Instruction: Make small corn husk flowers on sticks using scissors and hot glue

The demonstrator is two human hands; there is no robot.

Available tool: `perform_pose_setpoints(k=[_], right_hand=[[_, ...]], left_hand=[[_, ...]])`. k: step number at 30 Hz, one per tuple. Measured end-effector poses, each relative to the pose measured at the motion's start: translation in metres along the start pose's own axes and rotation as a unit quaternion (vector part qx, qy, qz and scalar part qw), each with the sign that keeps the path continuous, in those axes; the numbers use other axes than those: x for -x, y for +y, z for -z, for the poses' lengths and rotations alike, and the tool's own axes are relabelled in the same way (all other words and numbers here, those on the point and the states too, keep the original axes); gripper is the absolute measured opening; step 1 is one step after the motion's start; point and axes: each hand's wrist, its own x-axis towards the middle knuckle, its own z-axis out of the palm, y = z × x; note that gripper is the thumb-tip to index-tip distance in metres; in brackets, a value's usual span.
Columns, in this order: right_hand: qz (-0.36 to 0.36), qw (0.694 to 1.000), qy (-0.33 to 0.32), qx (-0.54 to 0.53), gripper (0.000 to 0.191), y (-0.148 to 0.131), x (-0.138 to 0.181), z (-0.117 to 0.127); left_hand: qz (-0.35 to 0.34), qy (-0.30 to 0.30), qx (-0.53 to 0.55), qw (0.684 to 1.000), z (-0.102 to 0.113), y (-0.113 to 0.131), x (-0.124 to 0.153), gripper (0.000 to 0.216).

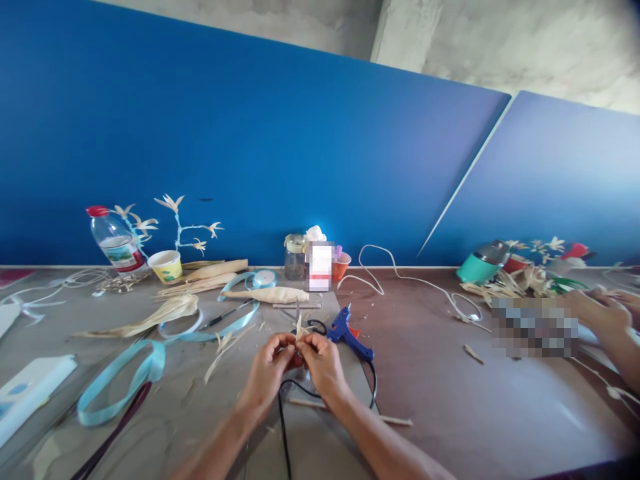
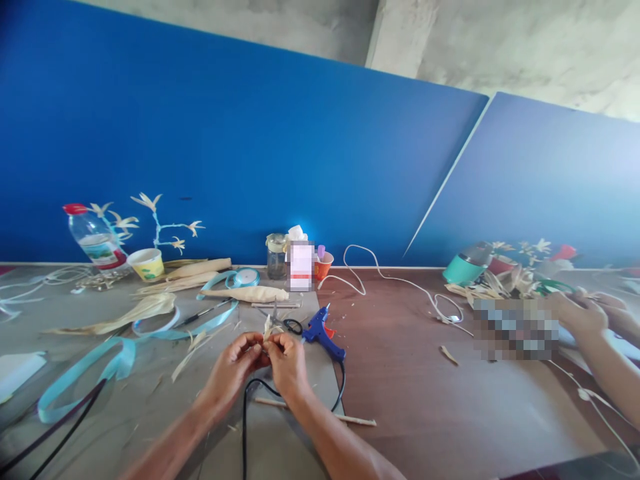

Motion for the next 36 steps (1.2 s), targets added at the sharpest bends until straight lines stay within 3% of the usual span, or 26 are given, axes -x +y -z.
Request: perform_pose_setpoints(k=[6,10,13,17,21,25,36], right_hand=[[-0.010,0.999,-0.032,-0.024,0.014,-0.003,0.004,-0.002],[-0.014,0.997,-0.010,-0.073,0.018,-0.004,0.000,0.006],[-0.018,0.992,0.000,-0.124,0.020,-0.006,-0.006,0.015],[-0.042,0.978,-0.078,-0.189,0.027,-0.013,-0.009,0.023],[-0.074,0.966,-0.143,-0.202,0.024,-0.020,-0.005,0.024],[-0.111,0.958,-0.138,-0.227,0.022,-0.021,-0.004,0.024],[-0.234,0.888,-0.167,-0.359,0.017,-0.014,-0.008,0.027]], left_hand=[[-0.046,0.043,-0.094,0.994,0.002,0.003,-0.002,0.022],[-0.041,0.040,-0.089,0.994,0.007,0.007,-0.004,0.022],[0.005,0.007,-0.056,0.998,0.011,0.009,-0.005,0.021],[0.025,-0.049,-0.092,0.994,0.014,0.010,-0.004,0.020],[-0.001,-0.063,-0.177,0.982,0.012,0.014,-0.002,0.023],[-0.037,-0.078,-0.237,0.968,0.011,0.019,-0.001,0.024],[-0.142,-0.163,-0.249,0.944,0.016,0.019,0.000,0.018]])
